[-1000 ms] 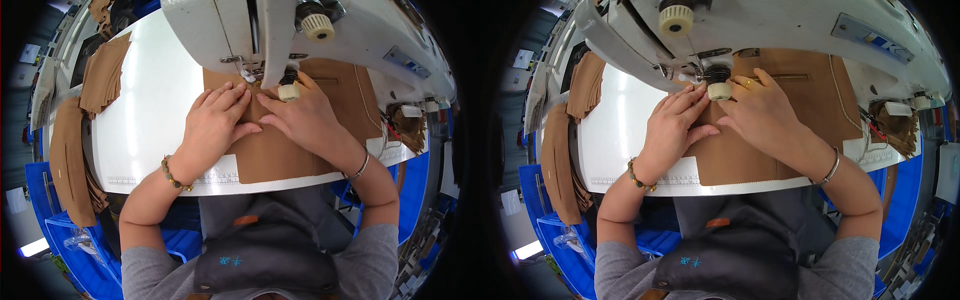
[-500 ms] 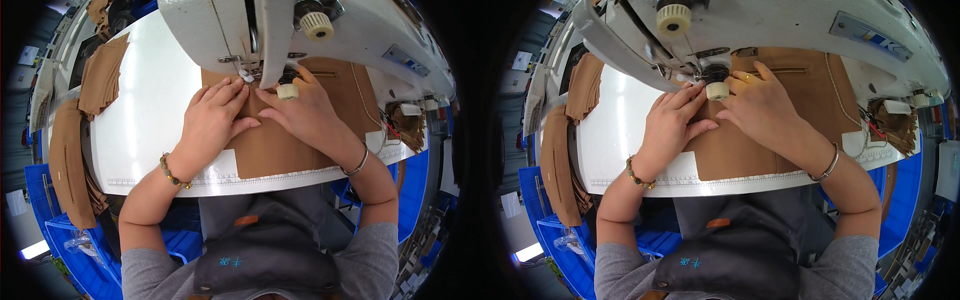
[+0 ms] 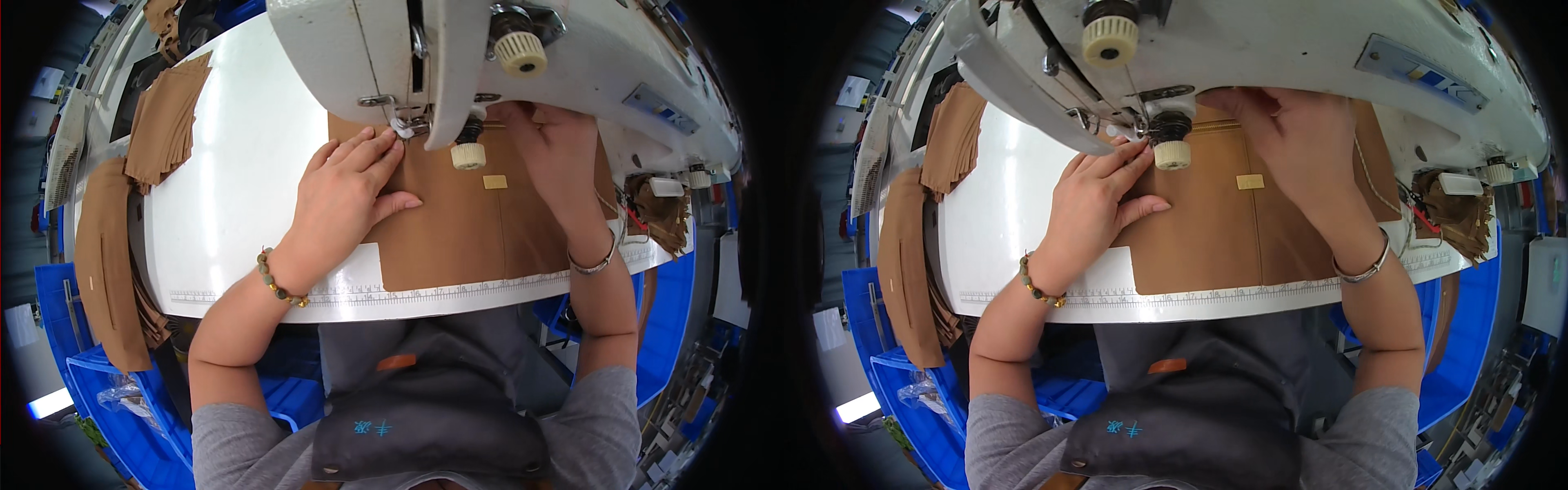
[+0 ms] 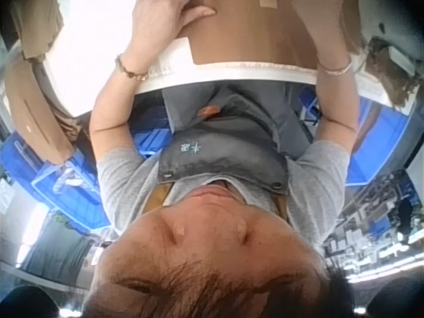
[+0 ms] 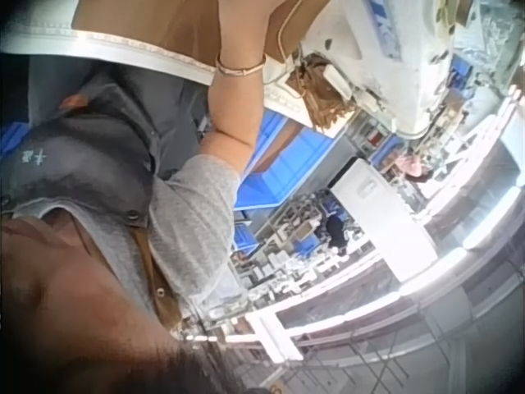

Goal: Sewing a zipper and leather panels together using an industrial sewing machine in a leather goods workshop.

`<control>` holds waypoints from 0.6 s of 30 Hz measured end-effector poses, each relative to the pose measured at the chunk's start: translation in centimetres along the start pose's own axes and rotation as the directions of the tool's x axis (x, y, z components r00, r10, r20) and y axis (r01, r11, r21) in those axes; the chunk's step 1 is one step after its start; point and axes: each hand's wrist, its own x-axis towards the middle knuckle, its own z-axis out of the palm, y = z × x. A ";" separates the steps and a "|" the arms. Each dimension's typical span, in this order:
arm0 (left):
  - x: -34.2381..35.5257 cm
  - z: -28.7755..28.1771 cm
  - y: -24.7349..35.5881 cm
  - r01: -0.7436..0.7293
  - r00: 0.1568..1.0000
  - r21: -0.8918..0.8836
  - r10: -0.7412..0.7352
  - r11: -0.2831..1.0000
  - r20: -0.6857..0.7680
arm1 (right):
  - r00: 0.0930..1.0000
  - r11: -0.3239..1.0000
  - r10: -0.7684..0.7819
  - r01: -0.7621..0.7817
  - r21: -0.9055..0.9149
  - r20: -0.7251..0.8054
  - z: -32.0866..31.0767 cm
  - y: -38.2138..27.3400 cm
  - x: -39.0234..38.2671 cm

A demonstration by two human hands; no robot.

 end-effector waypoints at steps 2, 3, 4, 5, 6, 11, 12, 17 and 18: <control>0.0 0.0 0.0 0.003 1.000 0.002 -0.003 1.000 0.007 | 0.995 0.991 0.066 -0.057 0.122 -0.071 -0.1 0.2 0.5; 0.0 0.0 0.0 0.003 1.000 0.004 -0.003 1.000 0.007 | 0.992 0.988 0.030 -0.010 0.156 -0.121 0.2 0.2 0.6; 0.0 0.1 0.0 0.001 1.000 0.004 -0.002 1.000 0.015 | 0.989 0.981 0.000 0.028 0.190 -0.150 0.3 0.2 0.6; 0.0 0.1 -0.1 0.003 1.000 0.005 -0.003 1.000 0.007 | 0.985 0.982 -0.005 0.037 0.185 -0.172 0.3 0.2 0.5; 0.1 0.1 -0.1 -0.033 0.999 0.030 0.034 0.999 -0.038 | 0.989 0.986 0.007 0.019 0.168 -0.151 0.3 0.1 0.5; 0.1 0.0 0.0 -0.070 0.993 0.059 0.075 0.996 -0.086 | 0.985 0.982 -0.012 0.044 0.183 -0.171 0.4 0.4 0.4; 0.1 0.0 0.0 -0.071 0.993 0.054 0.076 0.996 -0.085 | 0.989 0.983 -0.016 0.042 0.181 -0.145 0.3 0.5 0.3; 0.0 -0.1 0.0 -0.062 0.995 0.047 0.065 0.997 -0.074 | 0.990 0.980 -0.104 0.118 0.158 -0.094 0.1 1.4 0.4; 0.0 -0.1 0.0 -0.060 0.995 0.046 0.064 0.997 -0.078 | 0.984 0.977 -0.167 0.174 0.127 -0.060 0.1 1.6 0.3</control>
